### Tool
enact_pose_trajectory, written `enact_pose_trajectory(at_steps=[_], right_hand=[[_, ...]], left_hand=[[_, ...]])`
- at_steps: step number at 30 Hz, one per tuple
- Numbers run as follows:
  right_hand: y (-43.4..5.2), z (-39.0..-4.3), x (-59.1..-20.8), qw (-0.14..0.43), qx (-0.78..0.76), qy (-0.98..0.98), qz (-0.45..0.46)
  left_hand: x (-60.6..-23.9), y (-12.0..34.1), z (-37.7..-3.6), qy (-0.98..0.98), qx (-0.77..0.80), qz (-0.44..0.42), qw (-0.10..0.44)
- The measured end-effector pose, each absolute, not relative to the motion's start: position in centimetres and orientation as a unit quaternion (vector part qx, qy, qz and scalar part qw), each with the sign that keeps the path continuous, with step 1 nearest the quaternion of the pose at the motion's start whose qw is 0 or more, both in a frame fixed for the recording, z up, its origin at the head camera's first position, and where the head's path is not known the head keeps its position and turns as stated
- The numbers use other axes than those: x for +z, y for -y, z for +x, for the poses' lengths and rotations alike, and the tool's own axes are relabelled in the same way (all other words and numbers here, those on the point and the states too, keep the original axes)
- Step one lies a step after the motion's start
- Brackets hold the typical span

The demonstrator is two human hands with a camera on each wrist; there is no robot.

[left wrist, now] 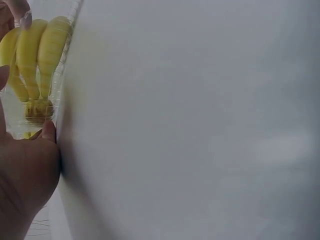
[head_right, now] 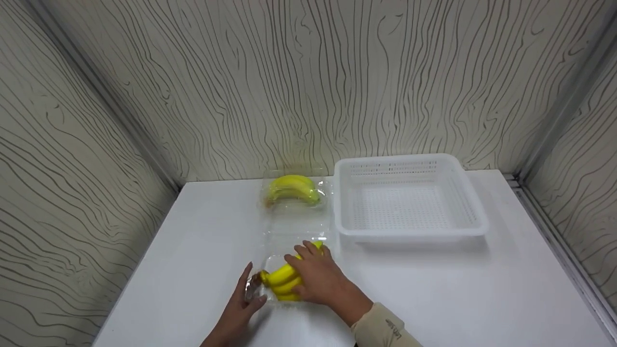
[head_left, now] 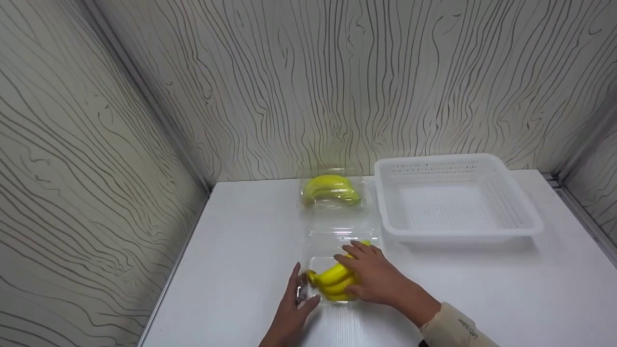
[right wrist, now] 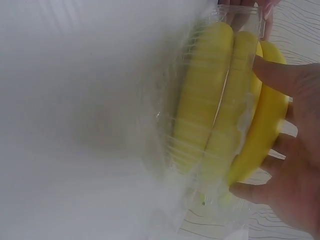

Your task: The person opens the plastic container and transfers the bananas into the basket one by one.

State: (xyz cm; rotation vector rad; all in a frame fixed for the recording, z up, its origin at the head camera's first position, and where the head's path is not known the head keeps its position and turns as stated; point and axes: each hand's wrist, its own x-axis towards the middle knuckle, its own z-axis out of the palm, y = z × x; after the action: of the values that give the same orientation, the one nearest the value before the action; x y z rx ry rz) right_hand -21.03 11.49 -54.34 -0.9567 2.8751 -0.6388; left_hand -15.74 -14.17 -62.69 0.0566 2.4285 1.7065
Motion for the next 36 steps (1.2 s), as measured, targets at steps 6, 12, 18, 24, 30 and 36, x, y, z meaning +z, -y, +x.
enact_pose_trajectory(at_steps=[6, 12, 18, 24, 30, 36], right_hand=[[-11.0, -21.7, -54.3, 0.030, -0.213, -0.927, -0.306], [-10.5, -22.3, -54.5, 0.020, -0.206, -0.931, -0.300], [-10.5, -22.5, -54.8, 0.019, -0.205, -0.932, -0.299], [-10.6, -22.5, -54.7, 0.026, -0.208, -0.931, -0.298], [-10.3, -22.7, -54.4, 0.032, -0.208, -0.929, -0.305], [-10.6, -22.6, -54.7, 0.035, -0.193, -0.933, -0.301]], left_hand=[[-62.6, 14.3, -15.9, -0.815, 0.572, 0.009, 0.098], [-62.7, 14.5, -15.9, -0.819, 0.567, 0.021, 0.088], [-62.9, 14.5, -15.9, -0.819, 0.568, 0.027, 0.082], [-63.1, 14.5, -16.0, -0.814, 0.573, 0.027, 0.090], [-62.7, 14.5, -16.2, -0.819, 0.564, -0.014, 0.107], [-62.7, 14.0, -16.5, -0.813, 0.565, -0.048, 0.134]])
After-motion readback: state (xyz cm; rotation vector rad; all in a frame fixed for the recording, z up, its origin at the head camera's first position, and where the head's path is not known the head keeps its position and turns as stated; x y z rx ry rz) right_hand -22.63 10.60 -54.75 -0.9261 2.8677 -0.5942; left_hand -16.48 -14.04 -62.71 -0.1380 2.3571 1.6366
